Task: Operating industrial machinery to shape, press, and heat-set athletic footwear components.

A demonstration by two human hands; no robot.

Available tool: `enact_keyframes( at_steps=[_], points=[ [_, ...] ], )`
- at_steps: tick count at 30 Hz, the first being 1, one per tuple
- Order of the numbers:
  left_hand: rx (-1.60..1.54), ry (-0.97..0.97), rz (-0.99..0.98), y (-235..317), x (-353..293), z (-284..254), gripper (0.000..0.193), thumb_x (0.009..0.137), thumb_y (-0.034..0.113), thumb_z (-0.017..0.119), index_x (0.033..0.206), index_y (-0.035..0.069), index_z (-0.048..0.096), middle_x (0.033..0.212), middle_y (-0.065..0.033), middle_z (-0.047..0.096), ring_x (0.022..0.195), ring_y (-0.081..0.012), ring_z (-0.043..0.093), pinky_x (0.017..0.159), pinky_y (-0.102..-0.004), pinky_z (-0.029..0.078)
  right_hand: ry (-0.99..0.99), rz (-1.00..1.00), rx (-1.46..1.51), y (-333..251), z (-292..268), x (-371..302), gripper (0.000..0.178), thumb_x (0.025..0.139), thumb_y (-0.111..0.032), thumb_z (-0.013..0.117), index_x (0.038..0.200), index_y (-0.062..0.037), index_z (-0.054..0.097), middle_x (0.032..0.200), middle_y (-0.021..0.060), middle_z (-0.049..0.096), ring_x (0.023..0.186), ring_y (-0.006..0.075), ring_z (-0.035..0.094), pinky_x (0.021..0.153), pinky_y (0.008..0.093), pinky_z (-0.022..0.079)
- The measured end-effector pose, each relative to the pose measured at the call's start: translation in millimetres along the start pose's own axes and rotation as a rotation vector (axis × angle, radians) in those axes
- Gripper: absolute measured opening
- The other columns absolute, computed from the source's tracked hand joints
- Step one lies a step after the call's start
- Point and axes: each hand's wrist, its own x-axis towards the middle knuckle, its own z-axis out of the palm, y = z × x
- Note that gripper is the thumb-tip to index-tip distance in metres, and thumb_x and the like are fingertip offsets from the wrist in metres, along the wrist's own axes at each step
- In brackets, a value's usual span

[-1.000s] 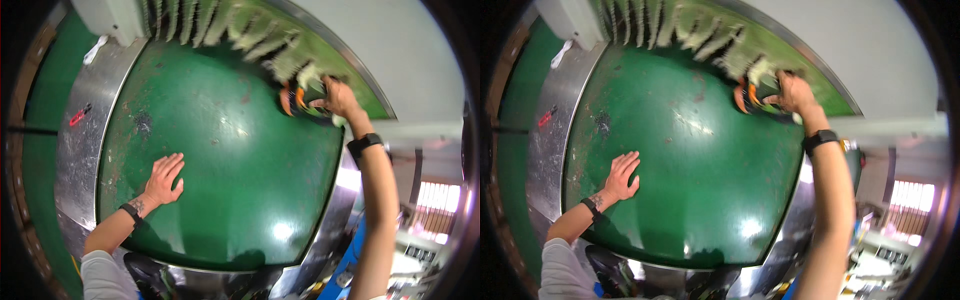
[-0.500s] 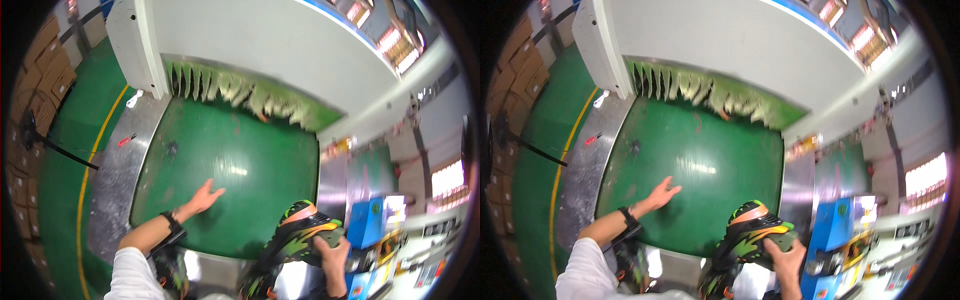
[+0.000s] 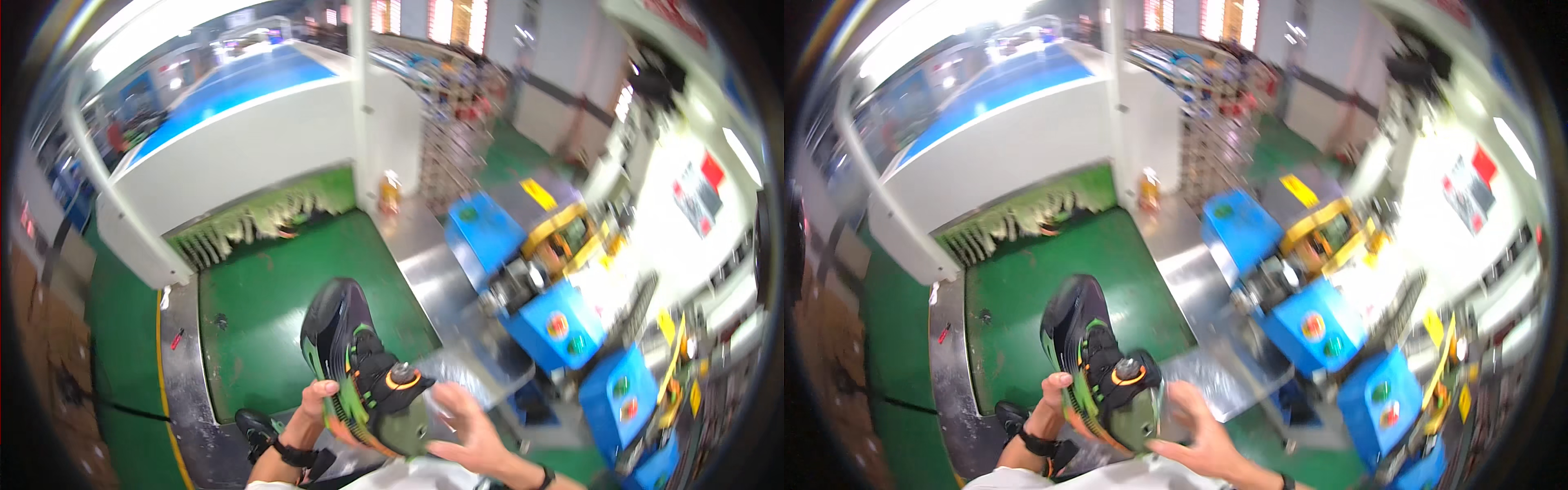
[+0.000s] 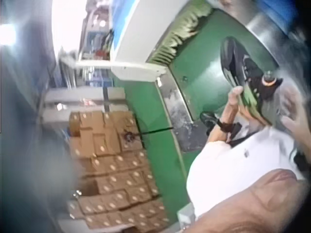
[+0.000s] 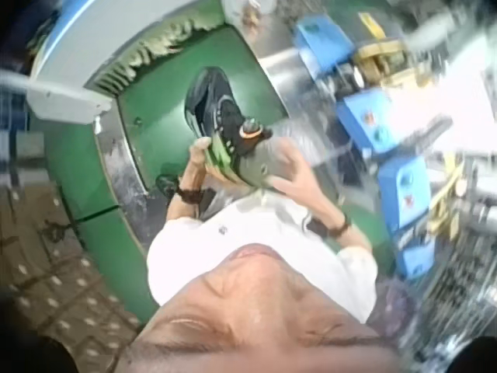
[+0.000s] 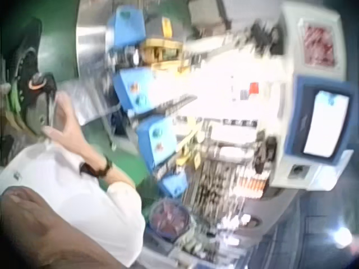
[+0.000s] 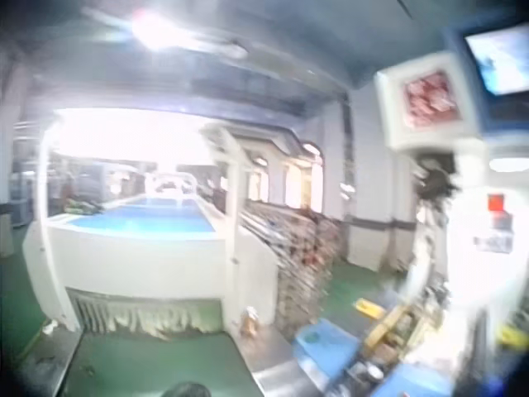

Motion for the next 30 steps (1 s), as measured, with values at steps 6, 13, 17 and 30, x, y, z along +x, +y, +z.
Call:
enact_keyframes(
  at_steps=[6,13,17,30],
  points=[
    [0.242,-0.098,0.18,-86.3,68.7,61.5,0.077,0.069,0.019,0.071,0.135,-0.004,0.039,0.126,-0.0175,0.055,0.11,-0.0309,0.058,0.096,-0.0444,0.048,0.055,-0.069,-0.015,-4.9,-48.1,-25.6,0.059,0.08,-0.013,0.072,0.129,0.001,0.042,0.116,0.011,0.058,0.108,0.0184,0.054,0.099,0.0339,0.04],
    [0.33,0.209,0.206,-142.7,169.6,116.7,0.075,0.082,0.012,0.062,0.145,-0.001,0.022,0.135,-0.0182,0.047,0.123,-0.0301,0.049,0.106,-0.0414,0.038,0.416,0.147,0.313,1.8,-140.1,-76.0,0.055,0.077,-0.008,0.074,0.123,0.0021,0.047,0.113,0.0087,0.06,0.103,0.0164,0.056,0.095,0.0335,0.044],
    [0.754,0.09,0.313,-97.7,346.8,123.8,0.087,0.087,0.018,0.063,0.149,0.002,0.005,0.144,-0.0222,0.037,0.135,-0.0269,0.035,0.111,-0.0366,0.03,0.753,0.098,0.14,6.7,-166.0,-61.9,0.045,0.072,-0.014,0.074,0.11,0.0025,0.056,0.102,0.0134,0.063,0.091,0.0219,0.06,0.08,0.0347,0.049],
    [1.269,-0.065,-0.332,-59.3,721.8,113.5,0.042,0.06,-0.003,0.062,0.102,-0.002,0.057,0.092,-0.0088,0.061,0.081,-0.0199,0.058,0.07,-0.0304,0.049,1.05,0.345,0.116,-56.8,-215.3,35.2,0.042,0.069,-0.009,0.072,0.108,-0.0011,0.059,0.094,0.0061,0.063,0.079,0.0168,0.06,0.07,0.0323,0.051]
  ],
)
